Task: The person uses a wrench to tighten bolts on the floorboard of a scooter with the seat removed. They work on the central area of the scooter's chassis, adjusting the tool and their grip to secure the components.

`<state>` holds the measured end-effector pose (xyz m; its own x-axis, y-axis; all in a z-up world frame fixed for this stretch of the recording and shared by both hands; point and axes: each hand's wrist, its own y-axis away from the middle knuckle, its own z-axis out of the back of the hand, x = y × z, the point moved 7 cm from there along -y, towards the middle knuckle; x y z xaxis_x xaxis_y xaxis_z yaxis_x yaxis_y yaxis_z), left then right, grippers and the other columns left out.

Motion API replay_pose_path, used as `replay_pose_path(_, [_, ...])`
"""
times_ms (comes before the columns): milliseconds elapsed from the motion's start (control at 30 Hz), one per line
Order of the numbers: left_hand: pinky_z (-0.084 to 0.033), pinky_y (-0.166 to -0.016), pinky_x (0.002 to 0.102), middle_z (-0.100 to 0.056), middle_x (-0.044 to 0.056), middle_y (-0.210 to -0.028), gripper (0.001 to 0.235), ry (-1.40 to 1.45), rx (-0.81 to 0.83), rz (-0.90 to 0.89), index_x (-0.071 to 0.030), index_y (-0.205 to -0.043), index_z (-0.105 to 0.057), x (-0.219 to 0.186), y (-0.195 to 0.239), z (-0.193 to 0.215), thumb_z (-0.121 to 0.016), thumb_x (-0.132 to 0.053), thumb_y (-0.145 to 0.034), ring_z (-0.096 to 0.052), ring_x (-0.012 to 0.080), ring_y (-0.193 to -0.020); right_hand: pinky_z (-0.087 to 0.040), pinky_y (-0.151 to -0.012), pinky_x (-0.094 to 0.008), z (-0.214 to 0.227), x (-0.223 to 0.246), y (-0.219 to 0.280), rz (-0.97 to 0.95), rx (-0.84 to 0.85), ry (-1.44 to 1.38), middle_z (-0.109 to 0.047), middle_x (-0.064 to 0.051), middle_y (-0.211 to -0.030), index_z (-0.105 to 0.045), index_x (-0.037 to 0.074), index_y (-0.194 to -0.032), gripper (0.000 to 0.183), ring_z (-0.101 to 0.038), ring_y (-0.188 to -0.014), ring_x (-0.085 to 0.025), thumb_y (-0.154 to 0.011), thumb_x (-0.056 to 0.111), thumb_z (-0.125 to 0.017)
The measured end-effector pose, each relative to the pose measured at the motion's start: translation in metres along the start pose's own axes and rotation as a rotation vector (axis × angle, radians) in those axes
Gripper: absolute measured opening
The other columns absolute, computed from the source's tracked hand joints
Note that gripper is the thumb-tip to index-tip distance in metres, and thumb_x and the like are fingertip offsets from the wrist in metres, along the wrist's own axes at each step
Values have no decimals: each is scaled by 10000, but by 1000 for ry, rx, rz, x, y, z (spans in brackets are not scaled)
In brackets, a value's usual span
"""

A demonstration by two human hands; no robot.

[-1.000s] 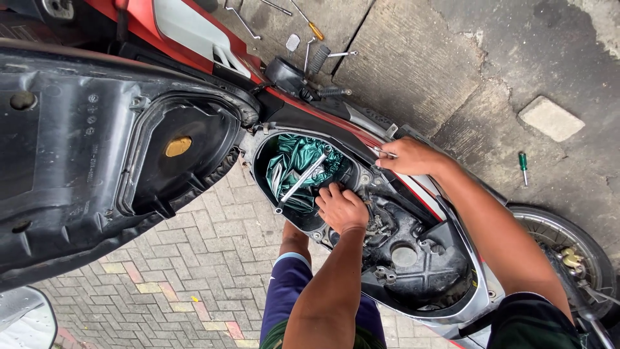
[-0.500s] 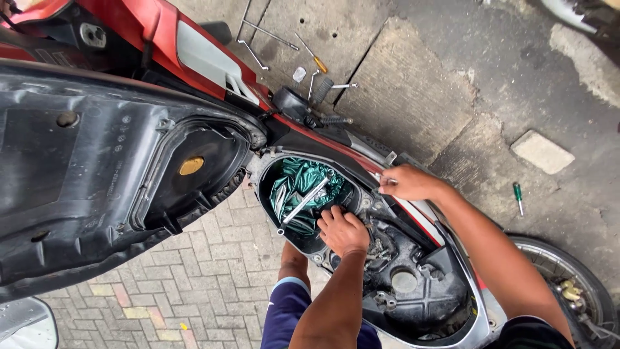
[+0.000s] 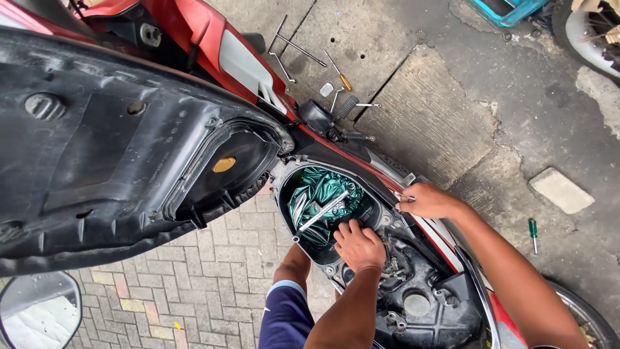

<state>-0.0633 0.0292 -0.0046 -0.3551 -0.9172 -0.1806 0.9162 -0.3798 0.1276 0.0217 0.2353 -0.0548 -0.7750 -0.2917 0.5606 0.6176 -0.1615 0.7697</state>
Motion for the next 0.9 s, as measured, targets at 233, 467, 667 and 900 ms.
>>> replay_pose_path(233, [-432, -829, 438, -477, 39, -1012, 187, 19, 37, -2, -196, -972, -499, 1, 2, -4, -387, -323, -892, -504, 301, -952, -559, -773, -443, 21, 31, 24, 27, -13, -40, -783, -137, -820, -796, 133, -914, 258, -750, -880, -345, -797, 360, -762])
replay_pose_path(467, [-412, -814, 544, -563, 107, -1112, 361, 35, 254, 83, -124, -1099, -619, 2, -3, -6, -393, -310, -888, -488, 361, -1005, -343, -570, -273, 14, 34, 29, -43, 83, 44, -493, 31, -645, -578, 139, -818, 370, -412, -548, -95, -1049, 427, -598])
replay_pose_path(667, [-416, -802, 541, -575, 108, -1106, 391, 41, 226, 85, -130, -1115, -628, 5, -1, -11, -380, -312, -875, -494, 353, -991, -495, -718, -266, 13, 30, 35, -49, 82, -155, -684, 12, -938, -703, 132, -1066, 111, -602, -777, -112, -992, 177, -633])
replay_pose_path(900, [-426, -804, 556, -562, 109, -1102, 384, 40, 232, 94, -129, -1090, -627, 7, 0, -13, -372, -318, -873, -490, 355, -1008, -499, -773, -306, 16, 38, 40, -20, 45, -56, -694, 20, -946, -638, 166, -975, 229, -637, -845, -127, -937, 379, -712])
